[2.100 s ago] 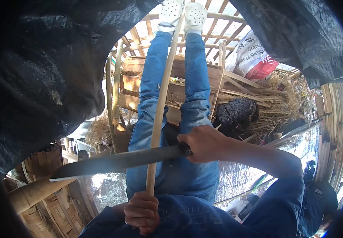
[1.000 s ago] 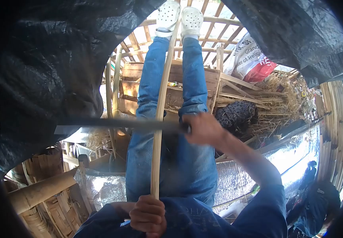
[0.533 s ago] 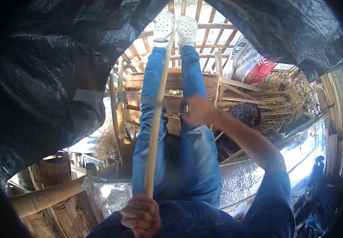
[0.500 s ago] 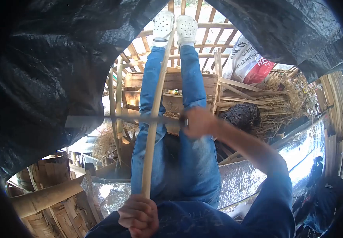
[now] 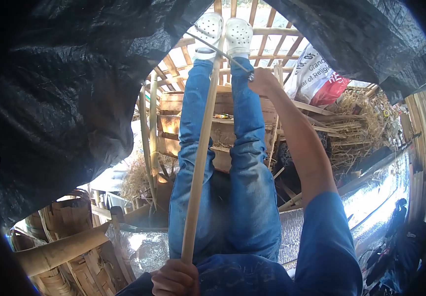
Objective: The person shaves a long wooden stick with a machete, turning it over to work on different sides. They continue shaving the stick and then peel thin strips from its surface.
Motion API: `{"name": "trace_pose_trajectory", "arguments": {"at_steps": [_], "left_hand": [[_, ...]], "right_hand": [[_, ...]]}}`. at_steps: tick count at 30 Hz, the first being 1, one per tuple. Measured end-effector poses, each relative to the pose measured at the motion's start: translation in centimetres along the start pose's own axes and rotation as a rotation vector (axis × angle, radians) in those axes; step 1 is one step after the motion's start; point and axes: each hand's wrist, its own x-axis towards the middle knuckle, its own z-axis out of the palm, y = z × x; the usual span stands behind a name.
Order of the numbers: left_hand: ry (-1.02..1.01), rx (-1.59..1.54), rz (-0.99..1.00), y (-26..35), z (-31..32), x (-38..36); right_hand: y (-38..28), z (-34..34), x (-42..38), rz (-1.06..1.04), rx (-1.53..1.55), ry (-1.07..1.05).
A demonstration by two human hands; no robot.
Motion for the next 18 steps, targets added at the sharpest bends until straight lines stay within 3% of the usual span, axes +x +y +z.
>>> {"name": "trace_pose_trajectory", "arguments": {"at_steps": [4,8,10,12,16,18], "left_hand": [[-0.183,-0.12,-0.035,-0.7,-0.3,1.4],[-0.098,-0.066,0.089,-2.5,-0.1,-1.4],[-0.244,0.027,0.165,-4.3,-0.8,-1.5],[-0.393,0.07,0.14,-5.2,-1.2,-2.7],[-0.539,0.004,0.121,-8.0,-1.2,-4.0],[-0.916,0.073,0.104,-8.7,-2.3,-3.8]], "right_hand": [[2.1,0.6,-5.1,0.102,0.094,0.004],[4.4,1.4,-14.4,0.063,0.209,0.117],[5.0,1.9,-19.0,0.023,0.258,0.251],[3.8,1.0,-23.1,0.149,0.386,0.147],[2.7,2.3,-28.9,0.287,0.76,0.183],[1.0,1.9,-30.7,0.349,0.929,0.194]]}}
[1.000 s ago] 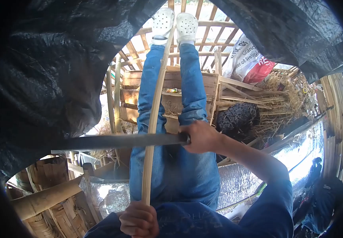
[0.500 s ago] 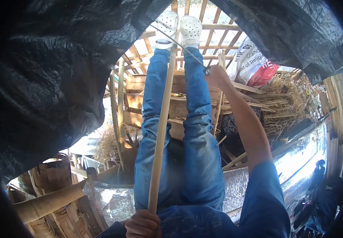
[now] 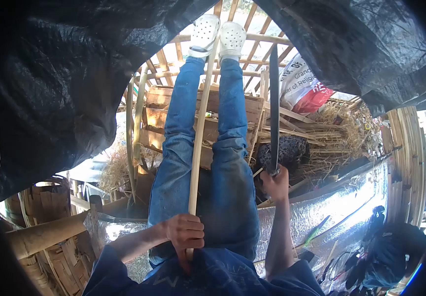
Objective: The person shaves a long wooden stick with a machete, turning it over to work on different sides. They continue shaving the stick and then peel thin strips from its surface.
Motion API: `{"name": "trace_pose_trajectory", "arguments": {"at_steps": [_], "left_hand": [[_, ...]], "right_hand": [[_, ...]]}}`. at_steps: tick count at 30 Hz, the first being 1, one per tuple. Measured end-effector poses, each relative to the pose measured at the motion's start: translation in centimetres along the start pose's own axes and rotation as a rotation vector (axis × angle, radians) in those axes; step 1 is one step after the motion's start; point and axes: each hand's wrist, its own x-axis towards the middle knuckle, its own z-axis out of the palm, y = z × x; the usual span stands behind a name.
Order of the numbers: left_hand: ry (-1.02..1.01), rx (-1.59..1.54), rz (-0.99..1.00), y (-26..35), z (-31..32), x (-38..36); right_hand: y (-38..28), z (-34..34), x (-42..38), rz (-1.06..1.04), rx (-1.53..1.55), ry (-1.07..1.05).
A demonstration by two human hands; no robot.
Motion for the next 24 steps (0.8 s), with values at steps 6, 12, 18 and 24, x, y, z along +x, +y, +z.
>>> {"name": "trace_pose_trajectory", "arguments": {"at_steps": [6,12,18,24], "left_hand": [[0.322,-0.13,0.055,2.9,-3.2,4.1],[0.836,-0.163,0.164,8.4,-6.0,6.7],[1.154,-0.087,0.125,13.2,-7.9,6.3],[1.196,0.028,0.347,12.3,-7.0,6.4]], "right_hand": [[-0.8,0.1,-3.6,0.063,0.079,-0.013],[-1.2,0.4,-4.5,0.057,0.036,-0.062],[-2.3,1.1,-3.8,-0.001,-0.13,-0.09],[-3.6,1.7,-3.7,0.029,-0.16,-0.084]]}}
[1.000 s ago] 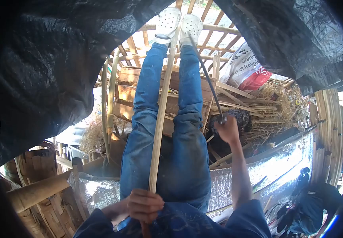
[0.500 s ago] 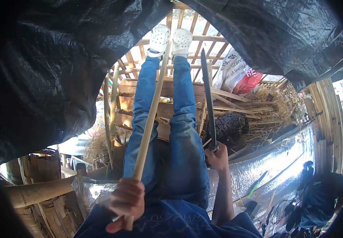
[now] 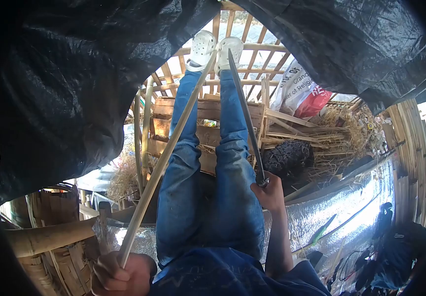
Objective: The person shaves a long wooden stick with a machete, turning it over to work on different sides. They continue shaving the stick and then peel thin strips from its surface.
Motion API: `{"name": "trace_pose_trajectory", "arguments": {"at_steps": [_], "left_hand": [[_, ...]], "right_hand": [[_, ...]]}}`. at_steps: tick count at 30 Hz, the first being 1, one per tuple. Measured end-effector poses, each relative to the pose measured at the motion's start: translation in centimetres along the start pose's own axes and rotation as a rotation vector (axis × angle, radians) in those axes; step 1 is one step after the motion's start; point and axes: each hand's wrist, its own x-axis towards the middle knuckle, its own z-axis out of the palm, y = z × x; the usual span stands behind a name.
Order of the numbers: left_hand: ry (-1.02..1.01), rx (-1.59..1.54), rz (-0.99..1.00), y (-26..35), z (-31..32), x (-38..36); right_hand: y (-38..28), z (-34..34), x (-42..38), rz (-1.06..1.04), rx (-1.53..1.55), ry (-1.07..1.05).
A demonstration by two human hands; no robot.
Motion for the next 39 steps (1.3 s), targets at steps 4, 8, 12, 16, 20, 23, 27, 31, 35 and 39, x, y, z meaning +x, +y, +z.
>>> {"name": "trace_pose_trajectory", "arguments": {"at_steps": [4,8,12,16,20,23,27,31,35,39], "left_hand": [[0.063,0.083,0.139,0.2,-0.8,0.0],[0.025,0.17,0.199,0.5,-1.5,0.5],[-0.013,0.298,0.244,1.2,-2.2,1.0],[-0.063,0.708,0.322,1.0,-2.7,1.2],[-0.149,2.17,0.7,1.1,-2.8,2.2],[-0.174,2.563,0.925,1.2,-2.7,3.2],[-0.232,2.671,1.066,2.1,-2.9,3.8],[-0.287,2.718,1.068,2.2,-2.7,4.0],[-0.392,2.825,1.039,1.5,-2.4,2.8],[-0.643,2.74,1.09,3.2,-5.5,1.1]], "right_hand": [[0.0,-0.5,-0.1,0.008,-0.013,0.001],[-0.3,-0.7,0.2,-0.004,0.012,-0.006],[-0.6,-0.4,0.6,0.032,-0.009,-0.023],[-1.8,0.5,1.2,-0.043,-0.058,-0.006],[-4.2,0.0,1.0,-0.085,-0.231,-0.059],[-5.4,-0.4,0.5,-0.123,-0.262,-0.156],[-7.1,-0.9,-0.1,-0.262,-0.405,-0.287],[-9.8,1.2,0.2,-0.488,-0.392,-0.417],[-9.4,4.8,4.6,-0.55,-0.432,-0.405],[-7.7,5.2,10.6,-0.652,-0.478,-0.255]]}}
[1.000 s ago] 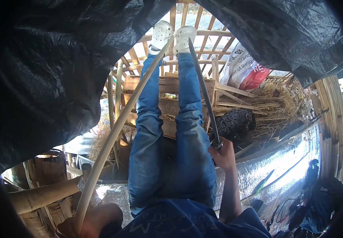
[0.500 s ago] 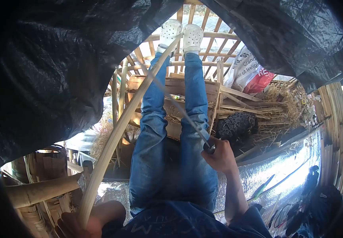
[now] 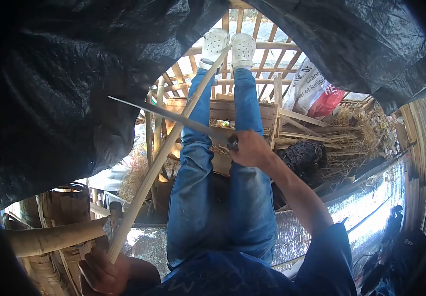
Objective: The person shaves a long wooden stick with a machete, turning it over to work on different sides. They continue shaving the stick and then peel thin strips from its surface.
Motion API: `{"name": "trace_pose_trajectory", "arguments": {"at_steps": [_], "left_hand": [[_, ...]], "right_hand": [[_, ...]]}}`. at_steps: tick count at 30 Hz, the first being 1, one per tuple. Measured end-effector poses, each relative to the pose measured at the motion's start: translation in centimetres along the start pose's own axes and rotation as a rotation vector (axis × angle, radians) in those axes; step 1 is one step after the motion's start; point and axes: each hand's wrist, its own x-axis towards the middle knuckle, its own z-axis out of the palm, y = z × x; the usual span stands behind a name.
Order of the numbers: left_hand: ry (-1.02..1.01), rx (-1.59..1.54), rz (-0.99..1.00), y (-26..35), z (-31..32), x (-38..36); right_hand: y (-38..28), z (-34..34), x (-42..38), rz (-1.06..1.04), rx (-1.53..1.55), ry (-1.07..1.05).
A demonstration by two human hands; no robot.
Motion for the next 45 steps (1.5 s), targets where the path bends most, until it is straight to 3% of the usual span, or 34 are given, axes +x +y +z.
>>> {"name": "trace_pose_trajectory", "arguments": {"at_steps": [3,5,6,8,11,12,14,16,19,22,26,29,30,31,32,33,35,38,40,43,45], "left_hand": [[-0.075,-0.04,-0.078,-1.2,-0.1,-0.2],[0.097,0.009,0.662,-5.6,0.6,1.2],[0.098,0.003,0.664,-5.3,0.8,1.7],[0.217,-0.042,0.523,-4.4,1.3,2.5],[0.264,-0.033,0.49,-4.3,1.8,2.1],[0.262,-0.032,0.491,-4.0,1.6,1.9],[0.19,0.044,0.373,-3.2,1.1,1.6],[0.125,0.037,0.272,-2.4,0.4,1.5],[0.071,-0.002,0.169,-1.3,-0.5,1.9],[0.021,-0.026,0.089,-0.1,-1.3,2.3],[-0.108,-0.153,-0.005,1.2,-2.0,2.5],[-0.189,-0.461,-0.091,2.1,-2.0,3.0],[-0.196,-0.851,-0.18,2.3,-2.0,3.2],[-0.186,-0.996,-0.212,2.3,-2.0,3.5],[-0.096,-1.856,-0.374,2.6,-1.9,3.7],[0.078,-2.545,-0.571,2.7,-2.0,3.9],[0.115,-2.847,-0.648,3.1,-2.1,4.2],[0.193,-2.894,-0.697,2.9,-1.5,4.4],[0.196,-2.87,-0.749,3.1,-1.2,4.6],[0.203,-2.857,-0.815,3.3,-0.8,4.6],[0.224,-2.862,-0.82,3.6,-0.6,4.5]], "right_hand": [[0.4,-1.9,1.9,0.008,-0.106,0.035],[0.0,-3.4,3.1,0.003,-0.161,0.05],[-0.3,-4.2,3.8,0.002,-0.103,0.077],[-1.2,-5.0,4.5,0.002,-0.045,0.105],[-2.6,-4.4,4.8,0.065,0.03,0.115],[-3.4,-3.1,4.0,0.092,0.067,0.024],[-2.4,-0.3,3.2,0.117,0.109,-0.065],[1.2,3.1,2.9,0.014,-0.171,-0.032],[4.6,2.1,5.7,0.281,-0.121,-0.004],[7.9,-0.2,7.8,0.25,-0.216,0.05],[3.8,-1.5,4.4,0.283,-0.072,-0.23],[-0.9,-0.1,0.1,0.128,0.017,-0.302],[-1.5,-0.1,0.2,0.129,0.023,-0.303],[-2.1,0.0,0.2,0.03,-0.053,-0.282],[-2.4,0.1,0.0,-0.067,-0.128,-0.26],[-1.7,0.0,1.3,-0.026,-0.224,-0.217],[1.2,-0.6,5.6,0.119,-0.208,-0.177],[6.2,-1.8,10.4,0.222,-0.247,-0.05],[7.5,-2.5,11.7,0.248,-0.248,-0.154],[3.4,-1.4,7.6,-0.01,-0.096,-0.193],[2.5,0.5,5.5,-0.053,-0.15,-0.231]]}}
